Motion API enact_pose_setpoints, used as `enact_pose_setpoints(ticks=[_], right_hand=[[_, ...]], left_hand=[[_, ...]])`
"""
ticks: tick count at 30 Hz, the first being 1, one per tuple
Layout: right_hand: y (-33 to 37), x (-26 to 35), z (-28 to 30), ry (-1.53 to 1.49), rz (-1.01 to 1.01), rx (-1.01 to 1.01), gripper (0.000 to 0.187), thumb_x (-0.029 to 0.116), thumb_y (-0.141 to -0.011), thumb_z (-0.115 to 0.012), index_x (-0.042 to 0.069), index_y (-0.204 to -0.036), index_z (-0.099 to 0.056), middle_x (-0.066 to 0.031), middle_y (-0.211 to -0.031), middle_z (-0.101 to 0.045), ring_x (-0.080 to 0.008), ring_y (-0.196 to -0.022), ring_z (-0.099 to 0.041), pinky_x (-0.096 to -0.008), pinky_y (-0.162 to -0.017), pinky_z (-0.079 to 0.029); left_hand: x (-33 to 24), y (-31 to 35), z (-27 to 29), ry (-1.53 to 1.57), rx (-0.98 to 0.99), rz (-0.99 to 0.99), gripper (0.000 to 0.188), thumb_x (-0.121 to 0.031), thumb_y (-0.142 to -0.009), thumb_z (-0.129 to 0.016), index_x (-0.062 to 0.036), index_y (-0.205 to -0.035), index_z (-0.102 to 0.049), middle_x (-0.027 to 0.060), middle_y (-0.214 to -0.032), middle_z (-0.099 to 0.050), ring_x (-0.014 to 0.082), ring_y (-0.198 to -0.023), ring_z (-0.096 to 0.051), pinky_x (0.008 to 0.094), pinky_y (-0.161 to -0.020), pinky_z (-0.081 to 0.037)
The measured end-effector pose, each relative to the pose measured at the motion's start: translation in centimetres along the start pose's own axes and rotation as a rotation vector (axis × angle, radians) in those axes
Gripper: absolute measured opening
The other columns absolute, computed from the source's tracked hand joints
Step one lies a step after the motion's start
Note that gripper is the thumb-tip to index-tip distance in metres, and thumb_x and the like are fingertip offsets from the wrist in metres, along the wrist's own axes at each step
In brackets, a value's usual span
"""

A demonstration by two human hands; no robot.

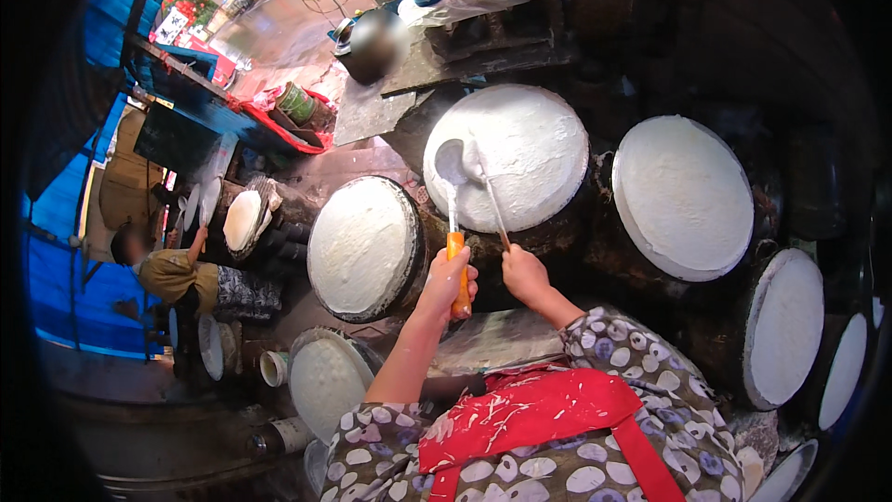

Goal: The person prepares thin crepes by spreading batter onto multiple circular hot plates using a ladle and then lifting the cooked crepes off using a thin stick.

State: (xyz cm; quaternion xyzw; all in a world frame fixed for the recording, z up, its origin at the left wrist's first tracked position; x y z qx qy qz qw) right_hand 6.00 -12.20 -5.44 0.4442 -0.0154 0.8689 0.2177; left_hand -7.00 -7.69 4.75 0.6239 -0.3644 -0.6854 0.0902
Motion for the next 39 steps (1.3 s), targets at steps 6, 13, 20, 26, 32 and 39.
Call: enact_pose_setpoints(ticks=[6, 13, 20, 26, 32, 39], right_hand=[[0.7, 3.9, 2.8, -0.015, 0.161, -0.019, 0.023, 0.022, -0.091, -0.041, 0.001, -0.088, -0.050, -0.0235, -0.074, -0.061, -0.0411, -0.072, -0.060, -0.0500, -0.066, -0.047], [-1.7, 3.9, 7.8, 0.163, 0.268, -0.142, 0.020, 0.018, -0.088, -0.040, 0.002, -0.082, -0.051, -0.0231, -0.069, -0.060, -0.0415, -0.064, -0.060, -0.0530, -0.059, -0.047], [-3.7, -2.0, 8.1, 0.526, 0.178, 0.082, 0.010, 0.008, -0.079, -0.049, 0.002, -0.079, -0.057, -0.0197, -0.073, -0.064, -0.0343, -0.068, -0.065, -0.0450, -0.061, -0.052], [-3.3, -1.8, 9.1, 0.429, 0.206, 0.018, 0.016, 0.013, -0.081, -0.047, 0.001, -0.079, -0.057, -0.0204, -0.070, -0.064, -0.0375, -0.066, -0.064, -0.0458, -0.060, -0.051], [1.6, -1.6, 7.1, 0.554, 0.322, 0.304, 0.015, 0.014, -0.082, -0.049, 0.001, -0.085, -0.056, -0.0221, -0.071, -0.064, -0.0368, -0.066, -0.064, -0.0464, -0.063, -0.051], [6.4, -4.9, 9.1, 0.501, 0.069, 0.103, 0.025, 0.025, -0.089, -0.047, 0.003, -0.083, -0.056, -0.0199, -0.073, -0.064, -0.0371, -0.071, -0.063, -0.0469, -0.064, -0.049]], left_hand=[[0.1, 1.5, 2.8, 0.585, 0.261, -0.027, 0.028, -0.029, -0.095, -0.045, -0.0083, -0.114, -0.044, 0.0009, -0.067, -0.042, 0.0092, -0.045, -0.040, 0.0231, -0.040, -0.033], [-1.7, 0.6, 4.1, 0.933, 0.396, 0.082, 0.031, -0.028, -0.097, -0.042, -0.0039, -0.117, -0.044, -0.0011, -0.069, -0.042, 0.0062, -0.047, -0.038, 0.0194, -0.043, -0.032], [-4.2, 4.5, 3.9, 0.858, 0.361, -0.023, 0.033, -0.027, -0.098, -0.037, -0.0029, -0.120, -0.043, -0.0001, -0.070, -0.041, 0.0065, -0.046, -0.038, 0.0199, -0.042, -0.033], [-4.0, 8.5, 4.6, 0.931, 0.336, 0.003, 0.034, -0.025, -0.098, -0.038, -0.0010, -0.121, -0.042, 0.0002, -0.070, -0.043, 0.0055, -0.044, -0.039, 0.0190, -0.041, -0.034], [-2.7, 9.9, 4.3, 0.922, 0.381, 0.060, 0.035, -0.027, -0.098, -0.039, -0.0009, -0.121, -0.042, 0.0001, -0.070, -0.042, 0.0061, -0.046, -0.040, 0.0203, -0.042, -0.035], [-0.8, 11.2, 3.1, 0.886, 0.516, 0.147, 0.040, -0.026, -0.099, -0.036, 0.0028, -0.125, -0.038, 0.0016, -0.071, -0.044, 0.0071, -0.045, -0.042, 0.0218, -0.042, -0.038]])
Point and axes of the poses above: each hand's wrist, its own y-axis away from the middle knuckle, its own z-axis out of the back of the hand, x = y × z, the point moved 4 cm from there along -y, towards the middle knuckle
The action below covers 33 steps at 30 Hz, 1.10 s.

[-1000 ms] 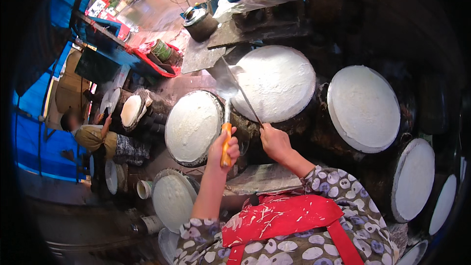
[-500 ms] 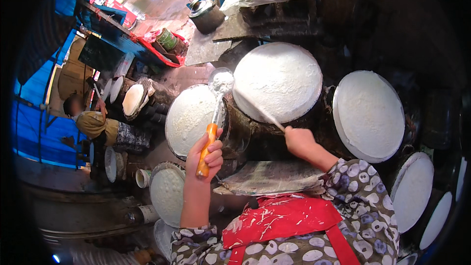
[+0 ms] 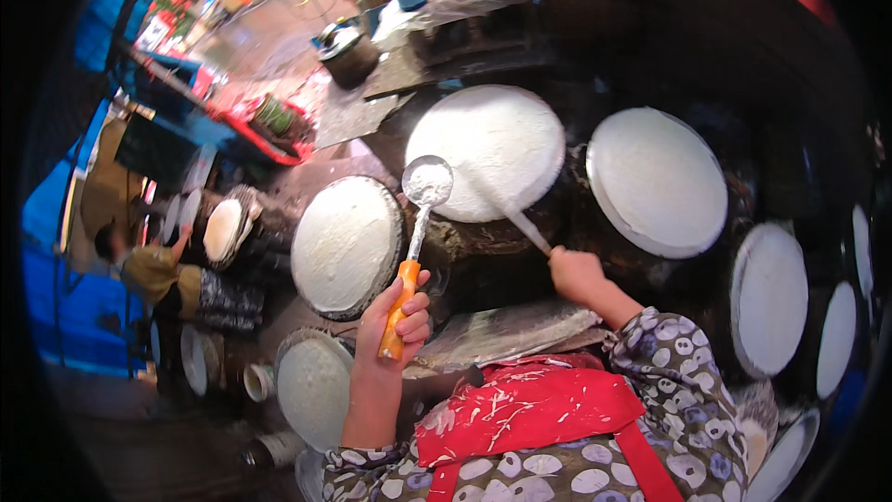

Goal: The person prepares thin crepes by spreading batter onto multiple circular hot plates using a ladle and then lifting the cooked crepes off using a thin stick.

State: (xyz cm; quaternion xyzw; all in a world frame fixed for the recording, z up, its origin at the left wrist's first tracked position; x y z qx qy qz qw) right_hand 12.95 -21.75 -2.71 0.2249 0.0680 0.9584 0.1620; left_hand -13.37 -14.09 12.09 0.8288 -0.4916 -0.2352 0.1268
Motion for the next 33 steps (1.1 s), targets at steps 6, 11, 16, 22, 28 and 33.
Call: enact_pose_setpoints(ticks=[6, 11, 16, 22, 28, 33], right_hand=[[8.9, -0.8, -0.8, -0.132, -0.143, -0.130, 0.026, 0.031, -0.089, -0.049, 0.006, -0.086, -0.055, -0.0162, -0.070, -0.063, -0.0363, -0.068, -0.062, -0.0476, -0.061, -0.047], [20.4, -3.3, -0.8, -0.147, -0.407, -0.089, 0.031, 0.037, -0.090, -0.046, 0.011, -0.101, -0.060, -0.0147, -0.087, -0.065, -0.0356, -0.081, -0.061, -0.0466, -0.069, -0.046], [29.4, -5.1, 1.0, -0.060, -0.598, -0.317, 0.027, 0.033, -0.089, -0.049, 0.011, -0.101, -0.059, -0.0147, -0.082, -0.064, -0.0337, -0.077, -0.062, -0.0448, -0.065, -0.047], [28.0, -4.9, 1.8, -0.067, -0.586, -0.267, 0.028, 0.033, -0.092, -0.044, 0.008, -0.094, -0.057, -0.0158, -0.078, -0.063, -0.0358, -0.076, -0.061, -0.0471, -0.065, -0.046], [28.3, -8.5, 0.6, -0.104, -0.686, -0.277, 0.032, 0.033, -0.093, -0.041, 0.009, -0.103, -0.059, -0.0190, -0.084, -0.064, -0.0377, -0.081, -0.060, -0.0483, -0.070, -0.046], [34.4, -14.6, -1.6, -0.197, -0.930, -0.478, 0.036, 0.035, -0.094, -0.039, 0.008, -0.107, -0.059, -0.0213, -0.089, -0.063, -0.0411, -0.084, -0.059, -0.0489, -0.071, -0.045]], left_hand=[[1.9, 0.4, 0.3, -0.014, 0.077, 0.164, 0.038, -0.026, -0.098, -0.035, 0.0006, -0.125, -0.039, 0.0020, -0.071, -0.043, 0.0081, -0.045, -0.041, 0.0221, -0.041, -0.036], [4.3, 0.2, 0.9, -0.044, 0.104, 0.345, 0.036, -0.027, -0.098, -0.037, -0.0011, -0.123, -0.041, 0.0016, -0.070, -0.042, 0.0087, -0.045, -0.039, 0.0224, -0.041, -0.034], [6.9, -0.5, 2.3, -0.037, 0.149, 0.496, 0.039, -0.027, -0.098, -0.036, 0.0023, -0.124, -0.039, 0.0018, -0.071, -0.042, 0.0084, -0.046, -0.040, 0.0228, -0.042, -0.036], [8.6, -0.9, 2.5, -0.108, 0.092, 0.552, 0.037, -0.027, -0.098, -0.038, 0.0014, -0.121, -0.041, 0.0007, -0.069, -0.041, 0.0071, -0.045, -0.038, 0.0216, -0.041, -0.034], [8.8, -1.4, 2.5, -0.178, 0.037, 0.486, 0.035, -0.027, -0.097, -0.039, 0.0002, -0.120, -0.042, 0.0004, -0.069, -0.041, 0.0068, -0.045, -0.038, 0.0212, -0.041, -0.034], [9.7, -2.1, 2.1, -0.186, -0.012, 0.434, 0.034, -0.026, -0.097, -0.041, -0.0004, -0.119, -0.043, 0.0002, -0.068, -0.041, 0.0065, -0.045, -0.038, 0.0207, -0.040, -0.033]])
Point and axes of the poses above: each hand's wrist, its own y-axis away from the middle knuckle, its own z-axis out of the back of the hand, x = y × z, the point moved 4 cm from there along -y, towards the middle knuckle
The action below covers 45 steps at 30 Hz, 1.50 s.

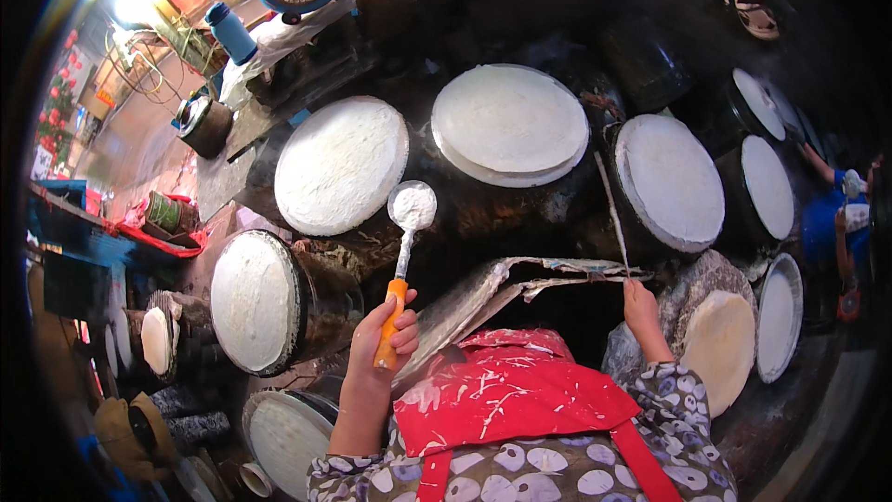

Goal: The person prepares thin crepes by spreading batter onto multiple circular hot plates using a ladle and then lifting the cooked crepes off using a thin stick.

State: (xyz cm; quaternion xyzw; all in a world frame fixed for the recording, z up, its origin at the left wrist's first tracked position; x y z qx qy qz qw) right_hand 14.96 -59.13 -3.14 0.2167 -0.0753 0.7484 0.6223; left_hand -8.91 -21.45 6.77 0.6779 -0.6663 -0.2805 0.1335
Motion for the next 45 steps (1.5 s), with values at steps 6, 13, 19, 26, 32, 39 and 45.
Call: enact_pose_setpoints(ticks=[6, 13, 19, 26, 32, 39, 45], right_hand=[[-7.9, 13.4, -1.8, -0.084, 0.431, -0.194, 0.018, 0.025, -0.086, -0.056, 0.009, -0.094, -0.057, -0.0153, -0.083, -0.062, -0.0365, -0.073, -0.060, -0.0472, -0.062, -0.047], [-18.7, 28.0, -9.5, 0.130, 0.941, -0.014, 0.013, 0.014, -0.080, -0.053, 0.004, -0.088, -0.054, -0.0176, -0.087, -0.059, -0.0344, -0.074, -0.062, -0.0419, -0.064, -0.052], [-21.7, 28.9, -9.5, 0.067, 1.084, 0.048, 0.013, 0.012, -0.074, -0.058, 0.006, -0.085, -0.057, -0.0151, -0.089, -0.059, -0.0323, -0.072, -0.062, -0.0402, -0.064, -0.051], [-26.0, 27.5, -1.1, -0.540, 0.813, -0.246, 0.009, 0.011, -0.076, -0.062, 0.005, -0.080, -0.057, -0.0157, -0.075, -0.059, -0.0368, -0.067, -0.058, -0.0424, -0.060, -0.047], [-25.7, 16.7, 14.1, -0.818, 0.583, -0.821, 0.020, 0.012, -0.083, -0.060, 0.001, -0.069, -0.050, -0.0080, -0.058, -0.045, -0.0165, -0.054, -0.041, -0.0317, -0.052, -0.039], [-7.0, -3.1, 30.2, -1.097, 0.217, -1.322, 0.012, 0.012, -0.085, -0.061, 0.003, -0.078, -0.055, 0.0021, -0.074, -0.053, -0.0080, -0.068, -0.048, -0.0228, -0.065, -0.041], [14.3, -19.7, 27.5, -1.224, -0.204, -1.636, 0.026, 0.009, -0.083, -0.061, -0.005, -0.103, -0.053, -0.0129, -0.101, -0.059, -0.0239, -0.089, -0.059, -0.0352, -0.078, -0.049]], left_hand=[[0.7, -1.1, -0.5, 0.044, -0.048, -0.047, 0.032, -0.025, -0.096, -0.043, -0.0016, -0.118, -0.043, 0.0007, -0.069, -0.042, 0.0072, -0.044, -0.039, 0.0208, -0.041, -0.033], [3.0, -0.4, -1.8, 0.062, -0.116, -0.100, 0.031, -0.024, -0.095, -0.044, -0.0042, -0.119, -0.043, 0.0007, -0.068, -0.042, 0.0081, -0.046, -0.038, 0.0214, -0.042, -0.032], [4.6, 0.6, -3.4, 0.072, -0.271, -0.186, 0.032, -0.021, -0.096, -0.040, -0.0009, -0.120, -0.041, 0.0008, -0.067, -0.041, 0.0055, -0.043, -0.037, 0.0197, -0.037, -0.032], [5.2, 0.0, -3.9, 0.164, -0.174, -0.152, 0.032, -0.021, -0.097, -0.038, 0.0000, -0.120, -0.039, 0.0007, -0.066, -0.041, 0.0054, -0.041, -0.037, 0.0203, -0.036, -0.032], [4.2, -1.4, -4.1, 0.116, -0.080, -0.022, 0.035, -0.022, -0.095, -0.042, -0.0010, -0.123, -0.040, 0.0019, -0.067, -0.042, 0.0074, -0.042, -0.038, 0.0214, -0.038, -0.033], [3.4, -2.9, -4.9, 0.042, 0.036, 0.181, 0.037, -0.023, -0.096, -0.038, -0.0011, -0.126, -0.040, 0.0021, -0.068, -0.041, 0.0088, -0.042, -0.036, 0.0225, -0.039, -0.033], [3.4, -4.9, -5.5, -0.006, 0.158, 0.388, 0.039, -0.024, -0.098, -0.034, -0.0012, -0.129, -0.038, 0.0019, -0.068, -0.041, 0.0089, -0.042, -0.037, 0.0229, -0.039, -0.033]])
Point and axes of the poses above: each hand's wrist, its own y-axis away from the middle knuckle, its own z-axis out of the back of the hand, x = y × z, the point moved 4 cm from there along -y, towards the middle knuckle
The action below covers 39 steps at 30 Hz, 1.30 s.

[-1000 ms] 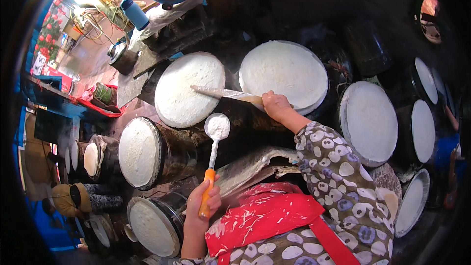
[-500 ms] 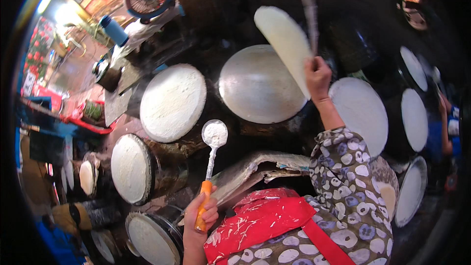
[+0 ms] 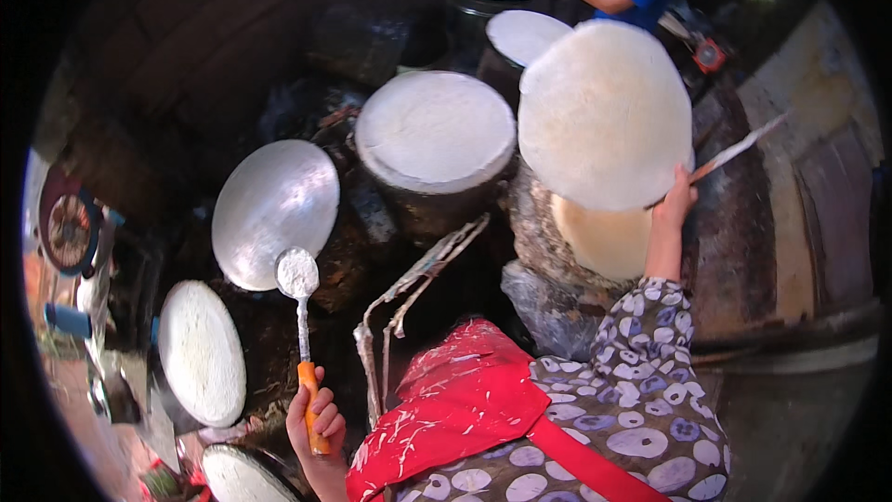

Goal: The person prepares thin crepes by spreading batter onto multiple circular hot plates using a ladle and then lifting the cooked crepes off using a thin stick.

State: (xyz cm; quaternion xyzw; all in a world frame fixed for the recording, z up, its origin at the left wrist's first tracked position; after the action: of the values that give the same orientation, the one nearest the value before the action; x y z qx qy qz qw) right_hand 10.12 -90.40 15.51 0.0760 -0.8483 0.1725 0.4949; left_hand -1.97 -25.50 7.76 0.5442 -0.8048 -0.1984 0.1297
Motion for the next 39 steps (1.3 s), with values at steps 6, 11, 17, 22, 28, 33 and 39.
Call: enact_pose_setpoints(ticks=[6, 11, 17, 22, 28, 33, 39], right_hand=[[-0.5, -13.4, 24.6, 0.445, -0.264, -0.457, 0.029, 0.010, -0.082, -0.062, -0.008, -0.103, -0.052, -0.0166, -0.097, -0.061, -0.0258, -0.076, -0.062, -0.0383, -0.062, -0.051], [1.1, -17.0, 27.2, 0.873, -0.475, -0.224, 0.031, 0.022, -0.082, -0.062, -0.005, -0.096, -0.057, -0.0168, -0.081, -0.064, -0.0279, -0.067, -0.063, -0.0379, -0.054, -0.048], [4.4, -9.5, 20.3, 1.653, 0.162, -0.037, 0.033, 0.028, -0.093, -0.045, -0.001, -0.101, -0.057, -0.0219, -0.096, -0.062, -0.0409, -0.087, -0.060, -0.0485, -0.074, -0.046], [16.7, -18.2, -3.6, 1.104, 0.312, 0.862, 0.024, 0.024, -0.091, -0.047, 0.007, -0.102, -0.059, -0.0210, -0.094, -0.061, -0.0415, -0.085, -0.058, -0.0473, -0.073, -0.046], [30.4, -23.5, -23.2, 1.070, 0.498, 1.423, 0.019, 0.011, -0.082, -0.050, 0.001, -0.097, -0.057, -0.0187, -0.093, -0.060, -0.0335, -0.082, -0.063, -0.0402, -0.069, -0.053], [32.2, -26.8, -28.3, 1.172, 0.483, 1.491, 0.019, 0.010, -0.082, -0.051, 0.000, -0.099, -0.053, -0.0213, -0.097, -0.058, -0.0362, -0.083, -0.063, -0.0411, -0.072, -0.052], [31.8, -26.9, -28.8, 1.090, 0.560, 1.497, 0.016, 0.011, -0.081, -0.052, 0.001, -0.092, -0.056, -0.0198, -0.093, -0.059, -0.0349, -0.080, -0.064, -0.0410, -0.072, -0.053]], left_hand=[[2.3, -2.9, -0.4, -0.114, -0.053, 0.111, 0.039, -0.025, -0.098, -0.034, 0.0000, -0.127, -0.040, 0.0015, -0.068, -0.042, 0.0086, -0.042, -0.039, 0.0225, -0.038, -0.033], [2.4, -3.5, -1.3, -0.167, -0.072, 0.126, 0.038, -0.025, -0.098, -0.036, 0.0008, -0.125, -0.041, 0.0005, -0.069, -0.042, 0.0077, -0.045, -0.038, 0.0216, -0.041, -0.032], [2.8, -4.1, -3.0, -0.134, -0.070, 0.107, 0.035, -0.021, -0.096, -0.040, 0.0016, -0.122, -0.041, -0.0006, -0.067, -0.041, 0.0060, -0.043, -0.038, 0.0207, -0.040, -0.032], [3.0, -4.1, -4.1, -0.129, -0.125, 0.023, 0.034, -0.020, -0.096, -0.040, 0.0019, -0.122, -0.041, 0.0005, -0.067, -0.042, 0.0065, -0.043, -0.038, 0.0210, -0.039, -0.033], [4.7, -2.6, -4.8, -0.142, -0.237, -0.098, 0.032, -0.020, -0.095, -0.042, 0.0008, -0.119, -0.044, 0.0005, -0.066, -0.039, 0.0063, -0.043, -0.034, 0.0195, -0.038, -0.030], [5.2, -1.4, -3.9, -0.099, -0.265, -0.186, 0.036, -0.022, -0.096, -0.039, 0.0012, -0.123, -0.041, 0.0014, -0.066, -0.042, 0.0077, -0.042, -0.038, 0.0215, -0.038, -0.033], [5.3, -1.0, -3.5, -0.074, -0.290, -0.233, 0.035, -0.021, -0.095, -0.040, 0.0007, -0.122, -0.042, 0.0012, -0.066, -0.041, 0.0078, -0.042, -0.038, 0.0218, -0.038, -0.033]])
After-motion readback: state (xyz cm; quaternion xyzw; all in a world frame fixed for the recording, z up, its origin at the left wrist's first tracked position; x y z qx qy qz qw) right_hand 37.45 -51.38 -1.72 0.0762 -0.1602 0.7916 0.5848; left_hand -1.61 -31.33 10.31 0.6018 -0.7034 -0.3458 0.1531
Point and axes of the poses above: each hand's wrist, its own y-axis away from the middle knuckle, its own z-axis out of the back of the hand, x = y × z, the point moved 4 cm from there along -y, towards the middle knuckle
